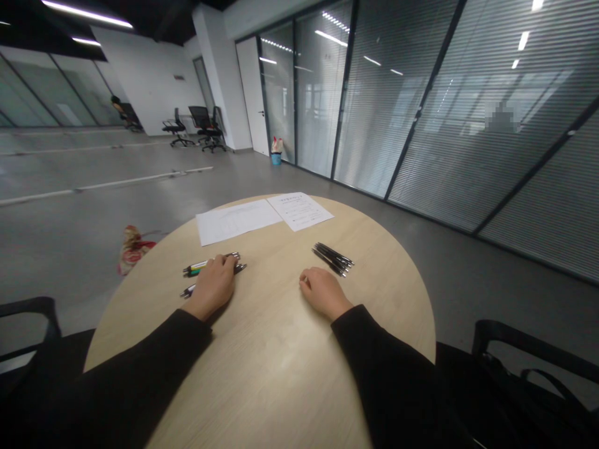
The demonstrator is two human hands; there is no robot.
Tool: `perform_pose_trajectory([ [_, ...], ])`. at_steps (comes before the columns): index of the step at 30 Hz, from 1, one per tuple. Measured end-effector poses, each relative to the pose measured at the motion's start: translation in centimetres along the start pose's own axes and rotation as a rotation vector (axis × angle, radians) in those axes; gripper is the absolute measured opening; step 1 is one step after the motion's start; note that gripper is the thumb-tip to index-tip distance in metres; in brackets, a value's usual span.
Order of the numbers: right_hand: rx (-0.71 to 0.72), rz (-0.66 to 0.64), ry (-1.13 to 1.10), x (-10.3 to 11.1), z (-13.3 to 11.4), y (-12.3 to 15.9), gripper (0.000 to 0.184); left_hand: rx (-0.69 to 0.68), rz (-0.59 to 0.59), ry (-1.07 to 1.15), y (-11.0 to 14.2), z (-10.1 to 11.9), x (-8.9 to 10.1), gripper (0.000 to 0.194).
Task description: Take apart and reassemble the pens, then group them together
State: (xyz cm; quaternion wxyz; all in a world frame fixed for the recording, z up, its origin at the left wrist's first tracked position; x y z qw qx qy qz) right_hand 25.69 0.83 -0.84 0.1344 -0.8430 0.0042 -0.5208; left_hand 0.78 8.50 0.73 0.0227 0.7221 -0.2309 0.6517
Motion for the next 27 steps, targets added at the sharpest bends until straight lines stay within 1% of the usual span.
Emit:
perform_pose_trajectory([
  [6, 0.000, -0.007, -0.013, 0.0, -0.1, 0.1, 0.014, -0.029, 0.017, 0.022, -0.1, 0.0, -0.4, 0.040],
  [16, 0.002, -0.010, -0.019, 0.0, -0.3, 0.1, 0.014, -0.010, 0.005, 0.109, -0.4, -0.1, -0.9, 0.039],
  [24, 0.012, -0.010, -0.035, -0.1, -0.2, 0.1, 0.014, -0.065, 0.079, 0.159, -0.6, -0.3, -1.3, 0.037],
  [27, 0.016, -0.010, -0.043, -0.1, -0.2, 0.1, 0.015, -0.079, 0.082, 0.152, -0.5, -0.2, -1.2, 0.036],
])
Point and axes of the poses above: each hand's wrist, its own y-axis away from the middle knuckle, its own x-axis out of the back of the hand, z = x × y, the point moved 6 cm from there along -y, towards the middle knuckle
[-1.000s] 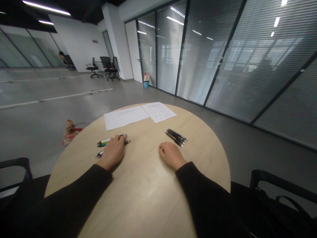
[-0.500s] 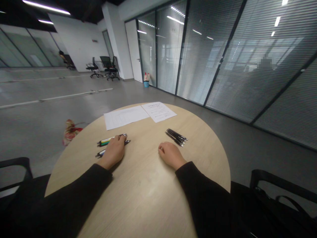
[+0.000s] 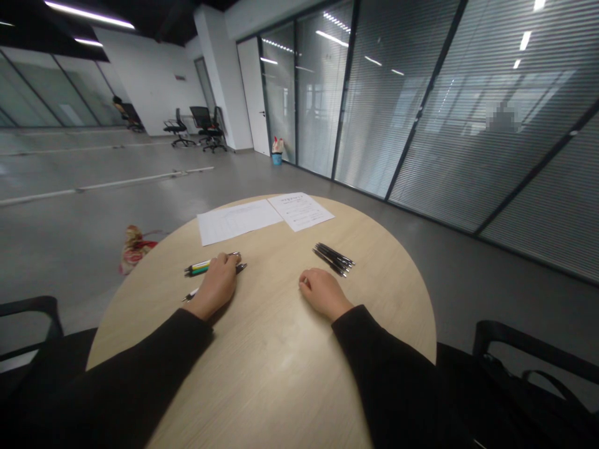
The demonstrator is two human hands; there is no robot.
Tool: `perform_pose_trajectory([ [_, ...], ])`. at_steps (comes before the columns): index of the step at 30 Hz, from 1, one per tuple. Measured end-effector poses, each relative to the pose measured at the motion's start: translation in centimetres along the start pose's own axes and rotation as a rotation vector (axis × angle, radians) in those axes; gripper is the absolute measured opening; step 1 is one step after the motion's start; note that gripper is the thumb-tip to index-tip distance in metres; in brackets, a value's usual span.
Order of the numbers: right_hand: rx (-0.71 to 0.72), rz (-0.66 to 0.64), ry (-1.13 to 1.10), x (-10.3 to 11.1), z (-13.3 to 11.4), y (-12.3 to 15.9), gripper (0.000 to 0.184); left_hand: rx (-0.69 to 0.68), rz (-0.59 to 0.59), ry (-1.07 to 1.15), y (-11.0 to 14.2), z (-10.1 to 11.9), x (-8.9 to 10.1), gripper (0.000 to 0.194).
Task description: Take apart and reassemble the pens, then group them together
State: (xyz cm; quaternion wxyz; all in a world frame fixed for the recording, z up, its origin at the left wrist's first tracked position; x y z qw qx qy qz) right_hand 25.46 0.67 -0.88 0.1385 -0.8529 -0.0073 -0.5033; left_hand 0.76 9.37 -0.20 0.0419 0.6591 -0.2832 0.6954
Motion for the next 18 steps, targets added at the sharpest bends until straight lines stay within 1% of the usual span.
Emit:
perform_pose_trajectory([
  [8, -0.001, 0.005, -0.018, 0.1, 0.0, 0.0, 0.014, -0.066, -0.081, -0.069, 0.2, 1.6, 1.6, 0.029],
  [13, 0.008, 0.008, -0.019, 0.1, -0.1, 0.0, 0.013, -0.098, -0.092, -0.123, 0.2, 2.1, 2.1, 0.028],
  [18, 0.006, 0.005, -0.029, 0.0, 0.0, 0.0, 0.012, -0.103, -0.071, -0.140, 0.2, 2.3, 2.3, 0.028],
])
Point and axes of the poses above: each hand's wrist, its own y-axis away from the middle knuckle, its own x-axis out of the back of the hand, z = x × y, the point moved 6 cm from there along -y, towards the middle knuckle
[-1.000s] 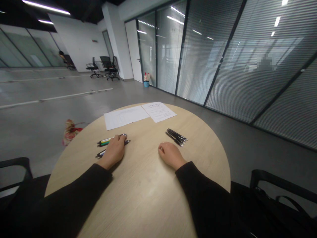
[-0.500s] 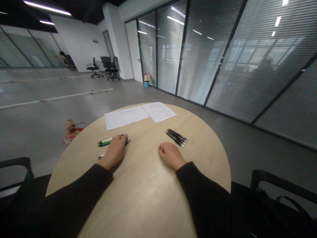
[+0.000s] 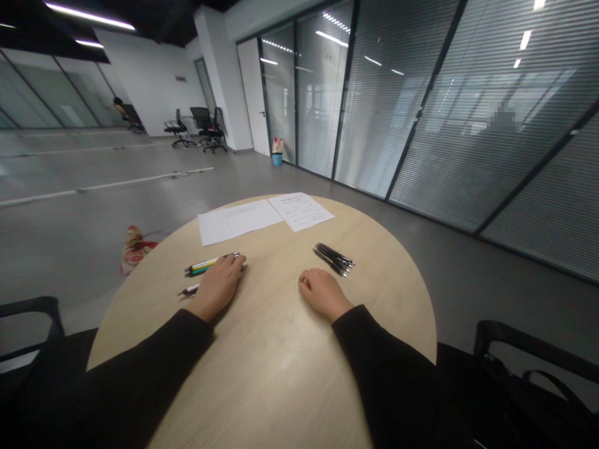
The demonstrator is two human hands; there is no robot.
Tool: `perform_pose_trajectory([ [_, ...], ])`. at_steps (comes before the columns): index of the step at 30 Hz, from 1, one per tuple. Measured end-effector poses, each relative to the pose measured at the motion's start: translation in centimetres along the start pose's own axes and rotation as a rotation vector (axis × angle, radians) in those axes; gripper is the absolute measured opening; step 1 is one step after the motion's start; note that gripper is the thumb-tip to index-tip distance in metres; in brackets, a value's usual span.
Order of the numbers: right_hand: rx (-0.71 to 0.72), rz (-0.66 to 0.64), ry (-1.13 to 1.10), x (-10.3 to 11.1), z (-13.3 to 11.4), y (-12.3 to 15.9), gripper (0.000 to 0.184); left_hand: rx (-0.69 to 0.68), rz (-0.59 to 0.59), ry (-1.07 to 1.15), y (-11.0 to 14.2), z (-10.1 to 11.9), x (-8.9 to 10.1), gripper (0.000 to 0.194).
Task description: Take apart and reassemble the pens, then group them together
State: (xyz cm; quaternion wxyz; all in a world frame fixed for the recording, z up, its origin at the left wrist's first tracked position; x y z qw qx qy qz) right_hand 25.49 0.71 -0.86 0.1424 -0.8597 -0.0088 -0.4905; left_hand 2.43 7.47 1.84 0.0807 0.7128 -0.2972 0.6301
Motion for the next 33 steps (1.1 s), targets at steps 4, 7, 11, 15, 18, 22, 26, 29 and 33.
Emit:
perform_pose_trajectory([
  [4, 0.004, 0.003, -0.008, -0.1, 0.0, -0.1, 0.012, -0.012, 0.044, 0.008, 0.1, 0.3, 0.6, 0.027],
  [7, 0.005, 0.000, -0.010, -0.1, 0.0, -0.1, 0.012, -0.002, 0.110, 0.009, 0.2, 0.6, 1.4, 0.028],
  [11, 0.003, -0.001, -0.005, 0.1, -0.2, -0.1, 0.012, -0.020, 0.253, -0.014, 0.4, 1.1, 2.8, 0.028],
  [15, 0.011, -0.001, -0.003, 0.1, -0.3, 0.0, 0.011, -0.127, 0.410, 0.007, 1.1, 2.4, 3.7, 0.028],
  [18, 0.022, 0.009, -0.004, 0.1, -0.4, 0.0, 0.011, -0.242, 0.514, 0.058, 1.8, 3.7, 4.1, 0.029],
  [22, 0.046, 0.056, -0.006, 0.2, -0.6, 0.0, 0.012, -0.394, 0.614, 0.191, 2.9, 5.2, 4.4, 0.030],
  [26, 0.101, 0.169, -0.001, 0.9, -1.0, 0.1, 0.026, -0.476, 0.639, 0.326, 3.5, 6.0, 4.5, 0.022],
  [29, 0.125, 0.254, 0.022, 1.6, -1.4, 0.3, 0.043, -0.489, 0.611, 0.348, 3.5, 6.5, 4.6, 0.018],
  [33, 0.148, 0.265, 0.048, 1.9, -2.1, 0.5, 0.059, -0.494, 0.554, 0.377, 3.7, 7.4, 4.8, 0.018],
])
Point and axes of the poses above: each hand's wrist, its own y-axis away from the middle knuckle, its own x-axis out of the back of the hand, z = x × y, the point moved 6 cm from there along -y, towards the middle knuckle
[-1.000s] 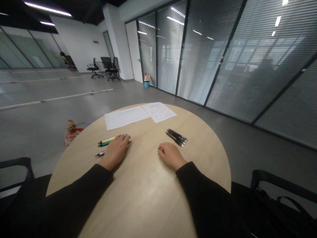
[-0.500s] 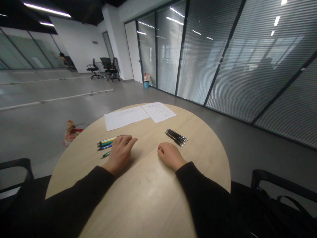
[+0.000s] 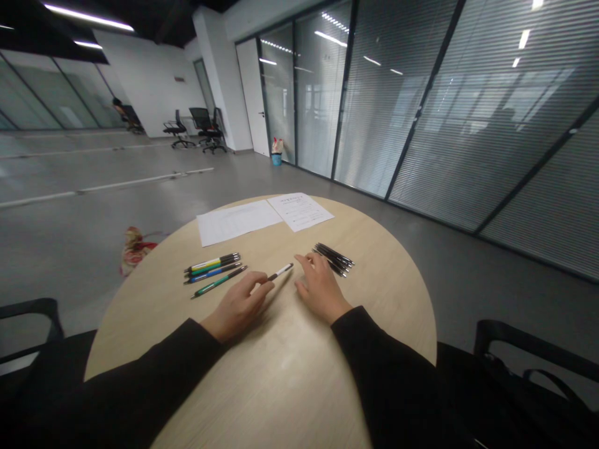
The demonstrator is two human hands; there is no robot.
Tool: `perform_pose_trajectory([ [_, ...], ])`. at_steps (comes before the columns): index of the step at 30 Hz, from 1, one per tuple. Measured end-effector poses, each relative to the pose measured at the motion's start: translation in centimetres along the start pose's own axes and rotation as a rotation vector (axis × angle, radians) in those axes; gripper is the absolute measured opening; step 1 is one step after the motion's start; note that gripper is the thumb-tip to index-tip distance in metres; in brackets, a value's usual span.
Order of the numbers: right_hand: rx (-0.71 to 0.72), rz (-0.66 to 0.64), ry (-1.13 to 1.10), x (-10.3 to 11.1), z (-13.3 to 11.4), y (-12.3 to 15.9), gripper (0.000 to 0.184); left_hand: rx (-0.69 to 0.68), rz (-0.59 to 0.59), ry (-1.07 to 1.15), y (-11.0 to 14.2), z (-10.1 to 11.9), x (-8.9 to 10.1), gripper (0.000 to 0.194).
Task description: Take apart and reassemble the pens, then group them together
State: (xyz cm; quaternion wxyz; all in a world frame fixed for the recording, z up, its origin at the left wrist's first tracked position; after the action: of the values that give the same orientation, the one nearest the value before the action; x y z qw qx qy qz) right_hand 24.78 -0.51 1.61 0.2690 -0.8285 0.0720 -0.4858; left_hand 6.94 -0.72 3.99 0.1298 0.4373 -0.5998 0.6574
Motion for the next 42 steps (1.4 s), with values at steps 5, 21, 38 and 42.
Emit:
perform_pose_trajectory([
  [5, 0.103, -0.089, -0.028, -0.8, -1.6, 0.2, 0.043, 0.061, -0.094, 0.091, 0.1, 1.0, -0.7, 0.017],
  [21, 0.052, -0.294, 0.072, -1.8, -1.5, 0.2, 0.009, 0.215, -0.349, 0.001, 0.4, -1.2, -2.6, 0.017],
  [38, -0.032, -0.244, 0.007, -1.4, -0.6, 0.2, 0.011, 0.374, -0.343, 0.032, 1.2, -3.7, -2.9, 0.016],
  [42, -0.042, -0.233, -0.007, -1.4, -0.3, 0.3, 0.013, 0.437, -0.335, 0.093, 1.6, -4.3, -3.1, 0.016],
])
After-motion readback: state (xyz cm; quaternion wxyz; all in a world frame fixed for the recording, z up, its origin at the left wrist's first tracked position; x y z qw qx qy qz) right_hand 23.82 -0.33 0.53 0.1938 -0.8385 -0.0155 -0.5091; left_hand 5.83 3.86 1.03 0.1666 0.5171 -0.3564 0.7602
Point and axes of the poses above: each hand's wrist, its own y-axis away from the middle knuckle, its own x-axis out of the back of the hand, z = x × y, the point moved 6 cm from there along -y, towards the middle knuckle
